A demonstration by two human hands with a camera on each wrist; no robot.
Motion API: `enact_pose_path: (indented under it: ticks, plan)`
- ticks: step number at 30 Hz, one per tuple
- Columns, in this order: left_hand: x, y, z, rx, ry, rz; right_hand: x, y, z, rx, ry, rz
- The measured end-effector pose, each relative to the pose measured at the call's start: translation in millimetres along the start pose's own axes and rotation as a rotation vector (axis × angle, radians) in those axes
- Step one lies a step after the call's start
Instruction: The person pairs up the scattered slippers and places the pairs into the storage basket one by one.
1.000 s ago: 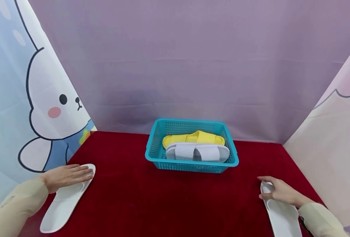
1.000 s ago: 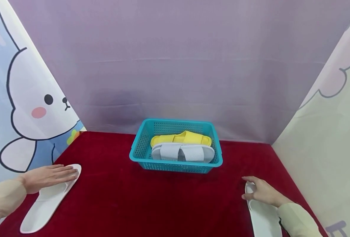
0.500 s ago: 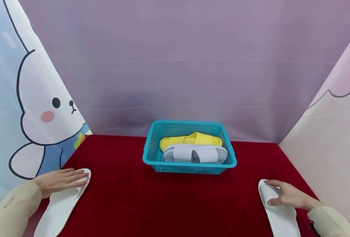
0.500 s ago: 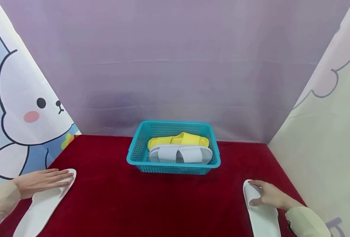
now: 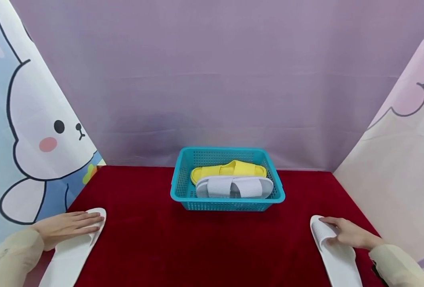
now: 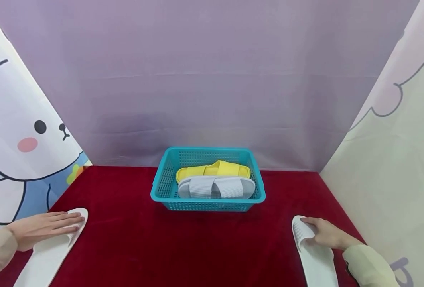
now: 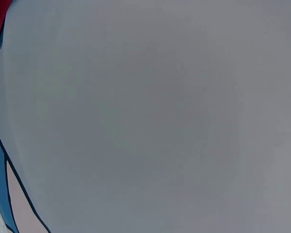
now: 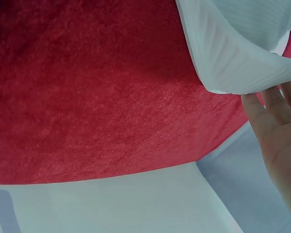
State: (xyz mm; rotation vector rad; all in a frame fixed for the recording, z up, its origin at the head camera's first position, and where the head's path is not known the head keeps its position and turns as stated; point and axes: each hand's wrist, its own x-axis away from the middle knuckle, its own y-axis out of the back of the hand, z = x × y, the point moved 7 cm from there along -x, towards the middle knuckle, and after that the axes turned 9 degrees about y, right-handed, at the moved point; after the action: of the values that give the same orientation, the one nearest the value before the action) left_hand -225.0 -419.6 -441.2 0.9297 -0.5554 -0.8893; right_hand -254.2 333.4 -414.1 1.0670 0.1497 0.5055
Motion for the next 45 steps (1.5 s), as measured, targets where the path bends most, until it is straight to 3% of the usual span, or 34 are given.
enact_pose_path:
  ticks: [11, 16, 19, 24, 27, 29, 35, 45]
  plan:
    - [-1.7, 9.3, 0.7, 0.021, 0.03, -0.023, 0, 2, 1, -0.022, -0.016, -0.002]
    - [-4.7, 12.5, 2.7, 0.038, 0.077, -0.028, 2, 1, 2, -0.041, -0.021, 0.004]
    - [-12.0, 11.6, 4.2, 0.088, 0.139, 0.021, 4, 1, 3, -0.045, -0.028, 0.007]
    - [-23.5, 3.3, 5.6, 0.206, 0.263, 0.228, 4, 0, 3, -0.051, -0.029, 0.001]
    - [-22.4, -0.5, 5.7, 0.234, 0.292, 0.285, 3, 0, 3, -0.057, -0.027, 0.005]
    - [-20.6, -0.1, 3.4, 0.236, 0.258, 0.247, 2, 0, 3, -0.053, -0.026, 0.008]
    - [-17.4, 1.0, -0.5, 0.176, 0.11, 0.043, 0, 0, 4, -0.03, -0.023, 0.006]
    - [-12.8, -0.6, 2.0, 0.261, 0.179, 0.043, 3, 2, 4, -0.043, -0.061, 0.004]
